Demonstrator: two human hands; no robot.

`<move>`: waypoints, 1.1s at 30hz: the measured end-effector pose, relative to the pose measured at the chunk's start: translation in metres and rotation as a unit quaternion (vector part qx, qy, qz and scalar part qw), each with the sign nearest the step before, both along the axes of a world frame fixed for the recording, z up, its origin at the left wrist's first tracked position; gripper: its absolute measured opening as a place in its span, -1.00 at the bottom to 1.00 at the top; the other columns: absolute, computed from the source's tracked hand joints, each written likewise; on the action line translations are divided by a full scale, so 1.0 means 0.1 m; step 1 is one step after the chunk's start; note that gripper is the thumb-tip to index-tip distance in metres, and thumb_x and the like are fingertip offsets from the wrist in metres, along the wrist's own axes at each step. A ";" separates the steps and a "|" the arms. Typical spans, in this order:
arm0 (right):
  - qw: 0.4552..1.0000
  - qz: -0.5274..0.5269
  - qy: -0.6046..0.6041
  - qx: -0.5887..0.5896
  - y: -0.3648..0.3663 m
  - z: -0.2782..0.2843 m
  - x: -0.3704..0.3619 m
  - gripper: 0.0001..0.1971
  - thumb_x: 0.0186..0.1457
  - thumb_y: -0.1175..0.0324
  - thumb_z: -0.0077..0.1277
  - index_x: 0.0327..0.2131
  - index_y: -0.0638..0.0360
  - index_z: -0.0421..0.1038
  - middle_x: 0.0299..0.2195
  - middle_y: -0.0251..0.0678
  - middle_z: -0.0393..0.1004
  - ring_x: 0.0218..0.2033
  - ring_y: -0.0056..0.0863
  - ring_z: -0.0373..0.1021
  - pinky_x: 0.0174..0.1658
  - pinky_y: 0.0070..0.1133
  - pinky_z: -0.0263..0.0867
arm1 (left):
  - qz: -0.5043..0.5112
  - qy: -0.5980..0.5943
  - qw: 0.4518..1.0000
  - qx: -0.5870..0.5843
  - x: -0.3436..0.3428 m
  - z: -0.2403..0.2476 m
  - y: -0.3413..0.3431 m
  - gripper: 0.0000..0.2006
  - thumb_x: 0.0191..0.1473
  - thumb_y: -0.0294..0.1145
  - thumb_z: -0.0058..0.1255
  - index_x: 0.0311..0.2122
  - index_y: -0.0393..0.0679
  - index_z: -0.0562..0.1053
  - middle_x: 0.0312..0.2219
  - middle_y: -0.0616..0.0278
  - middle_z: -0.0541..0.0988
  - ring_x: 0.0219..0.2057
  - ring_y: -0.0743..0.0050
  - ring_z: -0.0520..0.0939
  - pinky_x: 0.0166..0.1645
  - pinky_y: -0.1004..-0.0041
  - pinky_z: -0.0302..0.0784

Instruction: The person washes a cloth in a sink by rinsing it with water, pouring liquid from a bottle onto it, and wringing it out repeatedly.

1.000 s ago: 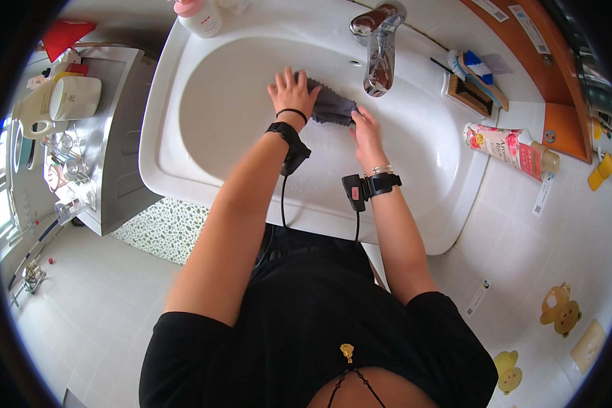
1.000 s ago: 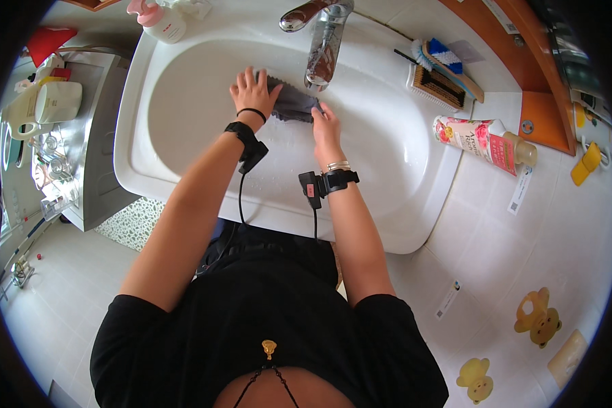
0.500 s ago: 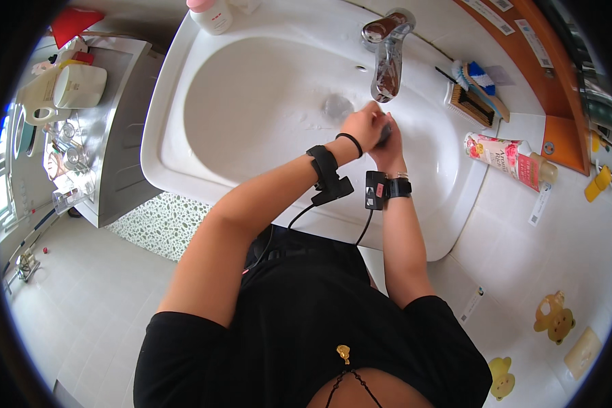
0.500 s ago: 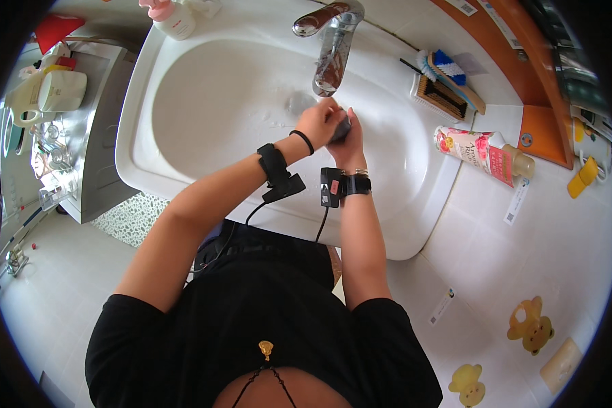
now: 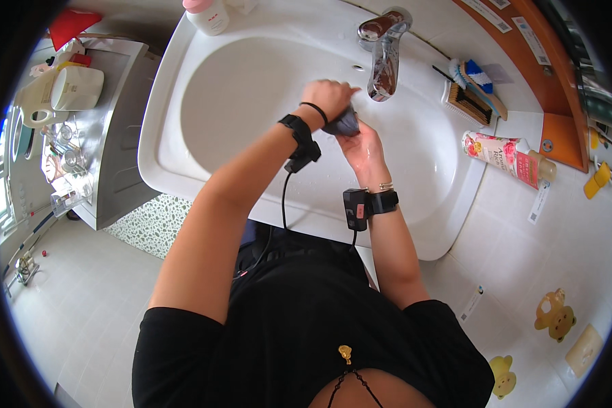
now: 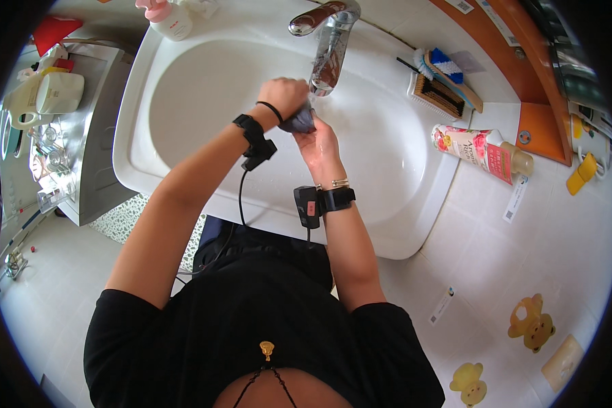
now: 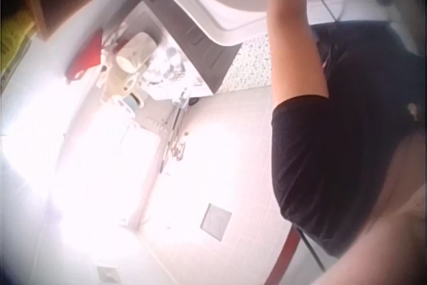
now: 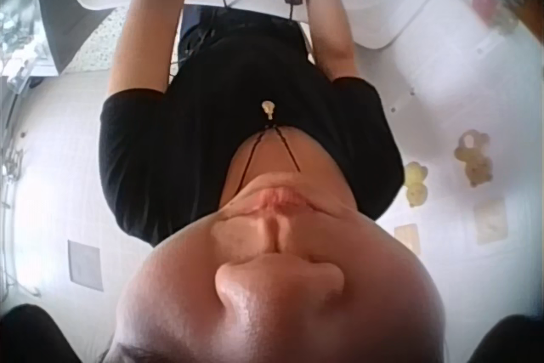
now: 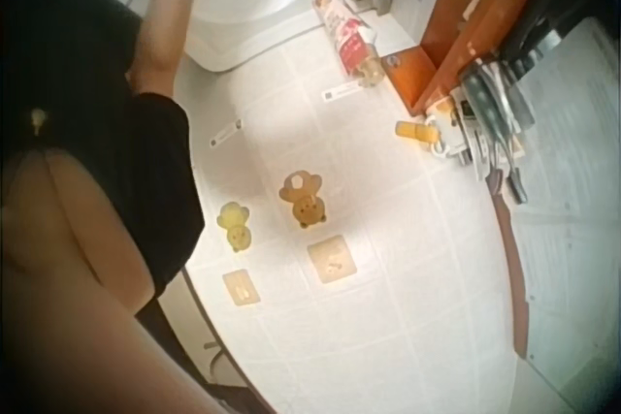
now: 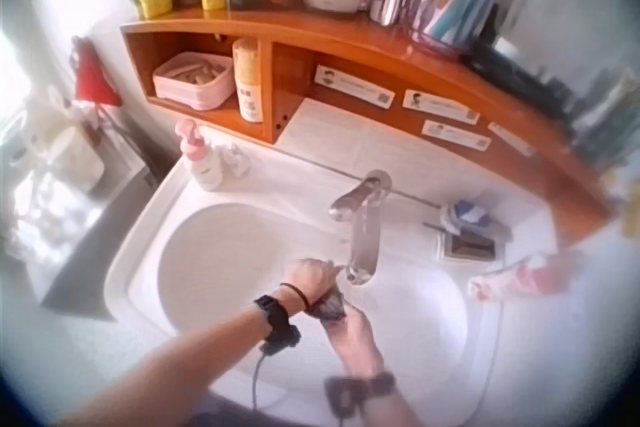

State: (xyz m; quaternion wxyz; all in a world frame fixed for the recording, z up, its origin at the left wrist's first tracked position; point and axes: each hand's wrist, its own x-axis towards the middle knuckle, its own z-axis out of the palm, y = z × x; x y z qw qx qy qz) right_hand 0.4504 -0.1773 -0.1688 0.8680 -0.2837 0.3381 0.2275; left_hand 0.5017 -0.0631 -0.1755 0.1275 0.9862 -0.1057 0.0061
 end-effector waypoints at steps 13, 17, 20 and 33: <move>0.984 0.068 0.069 -0.148 -0.37 -0.27 0.02 -0.56 -0.01 0.11 -0.25 -0.10 0.14 0.06 -0.03 -0.30 0.04 -0.05 -0.28 0.04 -0.11 -0.15 0.07 | 0.132 0.157 0.947 -0.247 -0.29 -0.92 -0.25 -0.67 -0.22 -0.37 -0.06 -0.25 -0.12 0.27 -0.27 0.02 0.37 -0.21 0.08 0.36 -0.17 0.31 0.27; 0.997 0.029 0.025 -0.074 -0.60 -0.29 0.11 -0.64 0.05 0.09 -0.41 -0.18 0.10 0.14 -0.15 -0.23 0.19 -0.08 -0.29 0.13 -0.08 -0.26 0.11 | 0.077 0.228 0.853 -0.464 -0.36 -0.19 -0.65 -0.74 -0.25 -0.45 -0.08 -0.32 -0.12 0.32 -0.44 -0.02 0.46 -0.36 0.07 0.47 -0.24 0.34 0.36; 0.989 0.078 -0.109 0.055 -0.65 -0.49 0.09 -0.65 0.07 0.14 -0.45 -0.23 0.19 0.20 -0.27 -0.17 0.29 -0.15 -0.32 0.21 -0.06 -0.38 0.13 | 0.018 0.185 0.877 -0.444 -0.49 0.10 -0.73 -0.70 -0.18 -0.12 -0.05 -0.37 -0.09 0.35 -0.49 0.05 0.47 -0.37 0.13 0.47 -0.30 0.38 0.36; 0.971 0.207 -0.068 -0.093 0.27 0.13 0.06 -0.74 0.06 0.31 -0.33 -0.23 0.26 0.21 -0.30 -0.25 0.32 -0.30 -0.50 0.31 -0.15 -0.53 0.24 | 0.104 0.014 0.992 -0.072 -0.36 0.23 0.32 -0.62 -0.06 0.01 -0.27 -0.65 -0.06 0.39 -0.69 0.20 0.46 -0.62 0.20 0.49 -0.55 0.33 0.38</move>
